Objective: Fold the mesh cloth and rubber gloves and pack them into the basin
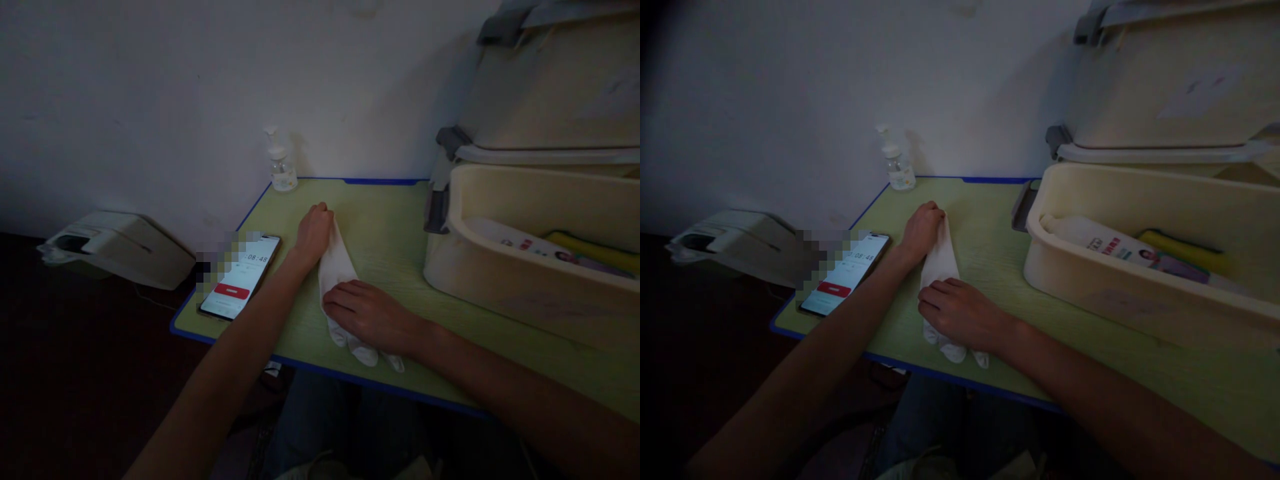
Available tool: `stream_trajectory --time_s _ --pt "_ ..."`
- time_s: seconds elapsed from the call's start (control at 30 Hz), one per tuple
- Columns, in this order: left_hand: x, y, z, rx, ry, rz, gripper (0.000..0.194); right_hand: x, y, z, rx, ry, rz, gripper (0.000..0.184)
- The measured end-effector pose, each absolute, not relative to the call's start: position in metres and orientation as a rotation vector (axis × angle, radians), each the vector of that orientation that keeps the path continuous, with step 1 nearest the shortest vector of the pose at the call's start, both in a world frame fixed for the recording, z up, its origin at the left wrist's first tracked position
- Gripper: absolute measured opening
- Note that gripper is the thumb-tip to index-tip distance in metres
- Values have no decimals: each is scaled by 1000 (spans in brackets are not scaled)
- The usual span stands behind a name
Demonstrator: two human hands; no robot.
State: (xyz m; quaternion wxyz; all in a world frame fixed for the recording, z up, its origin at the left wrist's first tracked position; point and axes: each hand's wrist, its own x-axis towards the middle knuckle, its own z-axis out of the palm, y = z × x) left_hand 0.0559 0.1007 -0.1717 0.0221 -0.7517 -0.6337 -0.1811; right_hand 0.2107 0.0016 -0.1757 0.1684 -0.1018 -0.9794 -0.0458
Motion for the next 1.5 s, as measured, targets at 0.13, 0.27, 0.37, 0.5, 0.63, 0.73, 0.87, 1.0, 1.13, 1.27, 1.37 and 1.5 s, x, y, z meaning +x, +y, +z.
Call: stream_trajectory --time_s 0.13,0.27,0.37,0.5,0.63,0.73,0.87,1.0,1.13,1.27,1.37,1.5 --pt "62 96 -168 -2333 -1938 -402 36 209 2 -175 -246 -2793 -130 13" --pt "75 86 -165 -2317 -1929 -278 37 208 2 -175 -227 -2797 -141 12" --pt "83 80 -167 -2314 -1958 -246 38 209 2 -176 -217 -2778 -155 13" --pt "83 80 -176 -2314 -1954 -336 36 209 2 -176 -217 -2749 -180 16" --pt "78 82 -183 -2312 -1944 -447 33 210 2 -175 -212 -2807 -155 14" --pt "75 82 -186 -2325 -1941 -489 35 210 2 -175 -199 -2814 -130 11" --pt "73 80 -189 -2380 -1938 -499 40 212 3 -175 -182 -2798 -82 11" --pt "74 78 -189 -2387 -1957 -489 45 215 3 -176 -153 -2704 -42 19" --pt "75 77 -187 -2379 -1969 -437 50 221 6 -176 -206 -2528 16 22" --pt "76 76 -188 -2352 -1963 -457 49 230 16 -174 -394 -2411 37 21" --pt "76 75 -188 -2338 -1953 -456 48 233 24 -174 -480 -2456 -14 23" --pt "76 75 -189 -2354 -1944 -473 47 231 27 -177 -532 -2602 -62 24"
